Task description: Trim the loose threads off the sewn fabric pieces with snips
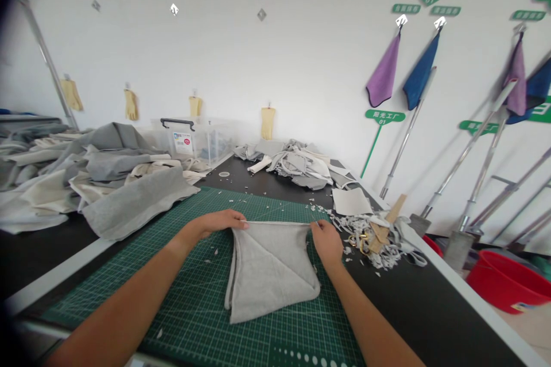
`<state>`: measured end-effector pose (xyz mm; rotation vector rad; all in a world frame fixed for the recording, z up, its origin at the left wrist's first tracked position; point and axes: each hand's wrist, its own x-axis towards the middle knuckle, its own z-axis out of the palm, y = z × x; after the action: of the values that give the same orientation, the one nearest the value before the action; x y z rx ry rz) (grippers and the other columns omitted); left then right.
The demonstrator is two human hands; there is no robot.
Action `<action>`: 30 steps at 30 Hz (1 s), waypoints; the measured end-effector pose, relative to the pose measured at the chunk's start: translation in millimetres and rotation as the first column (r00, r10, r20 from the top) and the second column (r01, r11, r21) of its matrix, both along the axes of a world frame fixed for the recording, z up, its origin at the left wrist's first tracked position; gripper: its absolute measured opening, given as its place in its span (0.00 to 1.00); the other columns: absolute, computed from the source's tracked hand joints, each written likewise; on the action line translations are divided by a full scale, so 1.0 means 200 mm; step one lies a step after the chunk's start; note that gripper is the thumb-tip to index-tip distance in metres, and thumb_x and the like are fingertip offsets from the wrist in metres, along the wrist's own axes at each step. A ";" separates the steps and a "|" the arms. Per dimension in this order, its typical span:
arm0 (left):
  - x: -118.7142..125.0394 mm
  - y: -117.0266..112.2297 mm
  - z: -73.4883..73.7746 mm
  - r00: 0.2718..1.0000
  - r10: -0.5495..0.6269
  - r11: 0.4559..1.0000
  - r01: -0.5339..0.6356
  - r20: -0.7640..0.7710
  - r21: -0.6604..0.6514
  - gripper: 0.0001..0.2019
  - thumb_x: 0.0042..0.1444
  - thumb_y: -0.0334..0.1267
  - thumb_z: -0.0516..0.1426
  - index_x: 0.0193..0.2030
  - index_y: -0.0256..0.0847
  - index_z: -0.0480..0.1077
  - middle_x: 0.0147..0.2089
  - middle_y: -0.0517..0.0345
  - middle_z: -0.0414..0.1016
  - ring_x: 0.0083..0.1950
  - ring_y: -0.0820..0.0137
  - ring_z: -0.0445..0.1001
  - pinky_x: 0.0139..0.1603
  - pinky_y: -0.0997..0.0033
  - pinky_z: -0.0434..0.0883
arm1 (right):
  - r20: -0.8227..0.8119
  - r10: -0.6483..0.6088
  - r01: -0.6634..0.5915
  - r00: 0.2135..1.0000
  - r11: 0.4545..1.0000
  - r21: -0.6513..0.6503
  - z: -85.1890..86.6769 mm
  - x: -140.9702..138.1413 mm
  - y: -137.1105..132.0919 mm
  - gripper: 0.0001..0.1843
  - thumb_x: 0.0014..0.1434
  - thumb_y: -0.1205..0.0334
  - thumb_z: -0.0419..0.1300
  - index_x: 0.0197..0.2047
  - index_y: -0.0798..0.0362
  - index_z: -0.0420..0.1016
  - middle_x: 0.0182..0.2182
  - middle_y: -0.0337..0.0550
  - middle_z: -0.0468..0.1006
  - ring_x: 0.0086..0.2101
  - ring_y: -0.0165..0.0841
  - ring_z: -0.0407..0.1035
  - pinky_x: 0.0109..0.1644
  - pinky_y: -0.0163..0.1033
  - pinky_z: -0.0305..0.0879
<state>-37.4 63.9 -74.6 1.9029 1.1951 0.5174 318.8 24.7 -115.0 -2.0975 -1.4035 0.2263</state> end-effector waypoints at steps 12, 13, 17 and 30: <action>-0.07 0.04 0.00 0.913 -0.052 0.911 0.210 0.405 -0.356 0.16 0.50 0.49 0.67 0.39 0.39 0.81 0.34 0.59 0.75 0.33 0.72 0.65 0.34 0.73 0.59 | -0.022 -0.015 0.016 1.000 1.000 0.026 0.00 0.03 0.01 0.22 0.62 0.48 0.49 0.35 0.50 0.80 0.32 0.45 0.80 0.34 0.39 0.71 0.36 0.37 0.58; -0.07 0.05 -0.01 0.905 -0.039 0.902 0.214 0.423 -0.374 0.15 0.50 0.48 0.68 0.37 0.38 0.81 0.32 0.59 0.74 0.32 0.73 0.64 0.33 0.73 0.59 | -0.019 -0.017 0.018 1.000 0.999 0.027 0.00 0.03 0.01 0.22 0.62 0.48 0.49 0.35 0.50 0.80 0.32 0.46 0.80 0.34 0.39 0.71 0.36 0.37 0.58; -0.09 0.09 -0.05 0.883 0.040 0.875 0.195 0.467 -0.444 0.15 0.48 0.46 0.69 0.38 0.37 0.81 0.33 0.57 0.75 0.32 0.73 0.66 0.37 0.73 0.64 | -0.007 -0.030 0.030 1.000 0.999 0.026 0.00 0.05 0.01 0.21 0.61 0.47 0.50 0.36 0.49 0.80 0.33 0.47 0.80 0.34 0.40 0.71 0.34 0.37 0.57; -0.09 0.09 -0.06 0.946 0.039 0.920 0.091 0.322 -0.380 0.18 0.45 0.43 0.70 0.43 0.39 0.83 0.37 0.57 0.78 0.34 0.73 0.67 0.37 0.74 0.63 | -0.013 -0.067 0.067 0.998 0.998 -0.013 0.00 0.09 0.02 0.21 0.60 0.45 0.50 0.38 0.48 0.80 0.34 0.48 0.81 0.36 0.42 0.73 0.35 0.39 0.57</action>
<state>-55.0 81.5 -86.3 1.4257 0.9694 0.5098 335.9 29.6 -115.3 -2.1450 -1.3250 0.2220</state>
